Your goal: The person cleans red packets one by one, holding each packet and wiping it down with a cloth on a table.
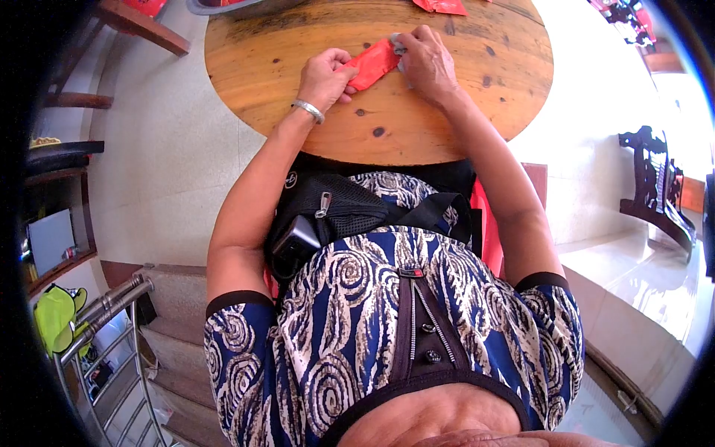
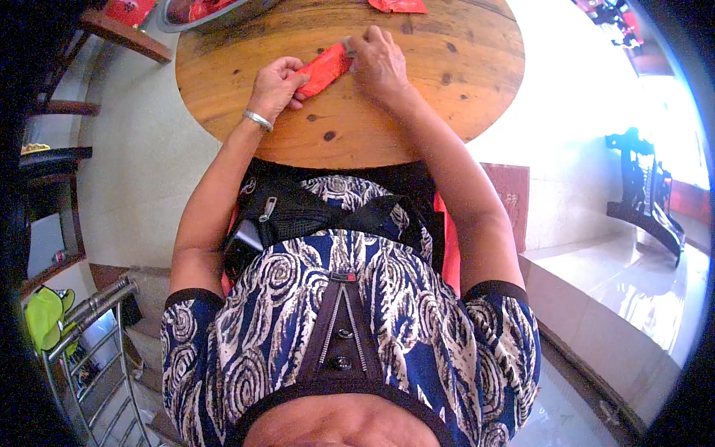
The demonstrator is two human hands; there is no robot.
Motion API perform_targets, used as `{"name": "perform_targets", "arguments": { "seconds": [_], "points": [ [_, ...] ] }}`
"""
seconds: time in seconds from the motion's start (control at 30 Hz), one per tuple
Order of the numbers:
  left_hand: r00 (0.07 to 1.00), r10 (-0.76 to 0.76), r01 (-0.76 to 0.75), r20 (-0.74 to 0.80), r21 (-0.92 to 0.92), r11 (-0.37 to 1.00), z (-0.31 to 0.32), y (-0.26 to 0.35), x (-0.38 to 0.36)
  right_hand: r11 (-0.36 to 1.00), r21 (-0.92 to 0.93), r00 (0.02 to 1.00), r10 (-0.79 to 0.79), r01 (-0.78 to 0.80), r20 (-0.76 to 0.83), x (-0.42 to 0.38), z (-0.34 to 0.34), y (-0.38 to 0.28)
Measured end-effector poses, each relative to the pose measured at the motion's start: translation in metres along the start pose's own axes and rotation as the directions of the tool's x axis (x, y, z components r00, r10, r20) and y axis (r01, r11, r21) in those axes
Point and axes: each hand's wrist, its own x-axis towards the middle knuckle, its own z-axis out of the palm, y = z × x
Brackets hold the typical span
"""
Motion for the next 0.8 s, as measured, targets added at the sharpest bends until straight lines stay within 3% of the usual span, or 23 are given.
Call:
{"name": "perform_targets", "arguments": {
  "seconds": [0.2, 0.33, 0.4, 0.43, 0.5, 0.6, 0.73, 0.8],
  "points": [
    [1.000, -0.019, 0.019, 0.008, -0.018, 1.000, -0.001, -0.001, 0.001, 0.990, 0.071, 0.992, 0.124, -0.124, 0.001, -0.007, -0.023, 0.006],
    [1.000, 0.004, -0.004, 0.004, -0.019, 1.000, -0.002, -0.001, 0.001, 0.969, 0.238, 0.997, 0.073, -0.070, -0.006, -0.006, -0.025, 0.006],
    [1.000, -0.005, 0.005, 0.017, -0.010, 1.000, -0.003, 0.000, 0.001, 0.931, 0.357, 0.997, -0.077, 0.081, -0.026, -0.007, -0.029, -0.012],
    [1.000, 0.000, 0.000, 0.020, -0.015, 1.000, -0.003, -0.001, 0.001, 0.930, 0.359, 0.997, -0.076, 0.080, -0.027, -0.009, -0.027, -0.020],
    [1.000, 0.004, -0.004, 0.025, -0.017, 1.000, -0.003, -0.001, 0.001, 0.874, 0.430, 0.963, -0.267, 0.226, 0.036, -0.013, -0.022, -0.033],
    [1.000, -0.007, 0.006, 0.009, 0.007, 1.000, -0.002, 0.002, 0.002, 0.908, 0.343, 0.937, -0.309, 0.241, 0.161, -0.017, -0.027, -0.045],
    [1.000, -0.002, 0.002, 0.022, 0.009, 1.000, -0.003, 0.002, 0.000, 0.915, 0.300, 0.949, -0.305, 0.269, 0.078, -0.016, -0.021, -0.039],
    [0.999, 0.006, -0.006, 0.039, -0.001, 1.000, -0.004, 0.000, 0.001, 0.966, 0.201, 0.980, -0.181, 0.162, 0.077, -0.015, -0.020, -0.033]
  ]
}}
